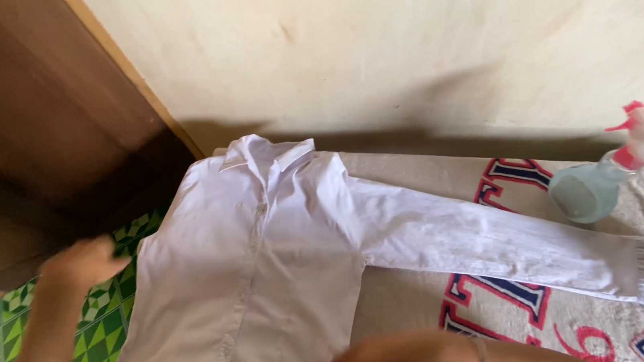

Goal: The recorder is ironing a white long-sleeved shirt on a table.

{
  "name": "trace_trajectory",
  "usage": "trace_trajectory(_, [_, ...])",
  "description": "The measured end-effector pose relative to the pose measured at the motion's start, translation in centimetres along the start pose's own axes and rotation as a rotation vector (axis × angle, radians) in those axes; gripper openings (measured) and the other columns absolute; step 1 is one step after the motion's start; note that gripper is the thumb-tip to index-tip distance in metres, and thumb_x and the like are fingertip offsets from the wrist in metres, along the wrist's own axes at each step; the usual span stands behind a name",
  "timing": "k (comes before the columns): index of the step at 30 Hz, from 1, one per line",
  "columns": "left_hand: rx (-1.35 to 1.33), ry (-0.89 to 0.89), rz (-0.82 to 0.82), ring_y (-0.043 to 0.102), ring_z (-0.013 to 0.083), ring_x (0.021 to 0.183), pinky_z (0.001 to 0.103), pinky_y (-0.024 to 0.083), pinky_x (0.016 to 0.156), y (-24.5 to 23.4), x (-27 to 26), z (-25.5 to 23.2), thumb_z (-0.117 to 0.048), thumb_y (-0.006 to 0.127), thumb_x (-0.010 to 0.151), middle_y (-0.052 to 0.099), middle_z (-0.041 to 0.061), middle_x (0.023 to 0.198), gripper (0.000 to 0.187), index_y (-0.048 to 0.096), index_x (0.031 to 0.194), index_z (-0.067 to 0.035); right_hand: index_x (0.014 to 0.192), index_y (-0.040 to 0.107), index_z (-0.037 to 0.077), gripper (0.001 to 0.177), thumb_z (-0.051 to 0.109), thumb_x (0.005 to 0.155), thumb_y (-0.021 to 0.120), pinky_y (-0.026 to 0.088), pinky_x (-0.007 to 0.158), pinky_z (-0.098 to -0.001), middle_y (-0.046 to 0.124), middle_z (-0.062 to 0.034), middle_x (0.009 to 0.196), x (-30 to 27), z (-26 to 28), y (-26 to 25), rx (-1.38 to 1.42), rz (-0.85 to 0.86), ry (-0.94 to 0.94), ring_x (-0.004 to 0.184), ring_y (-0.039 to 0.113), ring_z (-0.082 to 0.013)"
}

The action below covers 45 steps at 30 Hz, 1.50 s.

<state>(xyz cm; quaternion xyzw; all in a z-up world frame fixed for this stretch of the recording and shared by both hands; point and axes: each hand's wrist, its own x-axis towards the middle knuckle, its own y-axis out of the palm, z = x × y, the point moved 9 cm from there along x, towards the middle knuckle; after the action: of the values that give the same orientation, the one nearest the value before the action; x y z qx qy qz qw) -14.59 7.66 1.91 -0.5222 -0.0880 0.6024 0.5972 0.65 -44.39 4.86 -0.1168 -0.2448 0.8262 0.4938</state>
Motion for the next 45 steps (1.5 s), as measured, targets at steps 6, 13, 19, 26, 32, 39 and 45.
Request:
trace_trajectory(6, [-0.64, 1.044, -0.736, 0.071, 0.0304, 0.099, 0.042, 0.054, 0.084, -19.6, -14.2, -28.5, -0.014, 0.063, 0.093, 0.074, 0.013, 0.105, 0.016, 0.07, 0.107, -0.008, 0.126, 0.062, 0.013, 0.044, -0.001, 0.087, 0.048, 0.057, 0.08, -0.0416, 0.071, -0.0139, 0.107, -23.2, -12.2, -12.9, -0.72, -0.886, 0.717, 0.094, 0.07, -0.032])
trace_trajectory(13, [-0.486, 1.216, -0.737, 0.07, 0.0315, 0.1, 0.045, 0.054, 0.086, -19.9, -9.0, -46.4, -0.015, 0.064, 0.086, 0.076, 0.01, 0.102, 0.015, 0.075, 0.095, -0.012, 0.113, 0.07, 0.016, 0.029, 0.006, 0.091, 0.055, 0.059, 0.09, -0.0442, 0.07, -0.0066, 0.118, -39.9, -12.8, -12.0, -0.963, -0.989, 1.322, 0.107, 0.067, -0.0305])
trace_trajectory(19, [-0.383, 1.115, -0.603, 0.069, 0.0358, 0.089, 0.048, 0.053, 0.079, -19.4, -6.6, -48.5, -0.034, 0.072, 0.087, 0.074, 0.013, 0.088, 0.02, 0.077, 0.091, -0.016, 0.124, 0.064, 0.013, 0.038, 0.008, 0.088, 0.054, 0.058, 0.085, -0.0447, 0.066, -0.007, 0.126, -40.4, -10.6, -10.6, -1.089, -1.03, 1.297, 0.11, 0.064, -0.0288])
trace_trajectory(26, [-0.419, 1.078, -1.053, 0.067, 0.039, 0.068, 0.049, 0.052, 0.063, -20.5, -11.1, -43.8, -0.043, 0.066, 0.097, 0.068, 0.017, 0.068, 0.042, 0.067, 0.078, -0.005, 0.124, 0.062, 0.007, 0.029, 0.016, 0.098, 0.054, 0.059, 0.086, -0.0445, 0.063, -0.0182, 0.119, -45.2, -15.1, -9.3, -0.873, -0.972, 1.6, 0.11, 0.062, -0.0346])
trace_trajectory(32, [-0.164, 1.08, -1.189, 0.069, 0.0324, 0.065, 0.045, 0.055, 0.061, -18.3, -9.3, -46.5, -0.054, 0.072, 0.089, 0.068, 0.014, 0.067, 0.051, 0.066, 0.075, -0.006, 0.118, 0.071, 0.001, 0.029, 0.015, 0.103, 0.051, 0.059, 0.099, -0.0469, 0.068, -0.0236, 0.121, -51.6, -21.2, -9.7, -0.612, -0.802, 1.8, 0.111, 0.069, -0.0381])
trace_trajectory(39, [-0.059, 1.006, -1.393, 0.069, 0.0264, 0.086, 0.045, 0.055, 0.081, -18.6, -16.0, -47.2, -0.046, 0.073, 0.081, 0.07, 0.009, 0.088, 0.039, 0.067, 0.088, -0.008, 0.13, 0.059, -0.006, 0.047, 0.021, 0.094, 0.068, 0.061, 0.097, -0.0511, 0.059, -0.0329, 0.127, -50.6, -16.5, -12.9, -0.389, -0.933, 1.782, 0.112, 0.07, -0.0478])
trace_trajectory(45, [-0.683, 1.098, -0.762, 0.061, 0.0194, 0.114, 0.043, 0.053, 0.104, -10.4, -14.8, -52.7, -0.015, 0.053, 0.11, 0.063, 0.006, 0.126, 0.014, 0.063, 0.119, -0.01, 0.157, 0.018, -0.002, 0.115, 0.026, 0.072, 0.09, 0.049, 0.098, -0.0491, 0.033, -0.0311, 0.147, -48.0, -8.3, -20.6, -0.367, -1.676, 1.027, 0.133, 0.044, -0.0425])
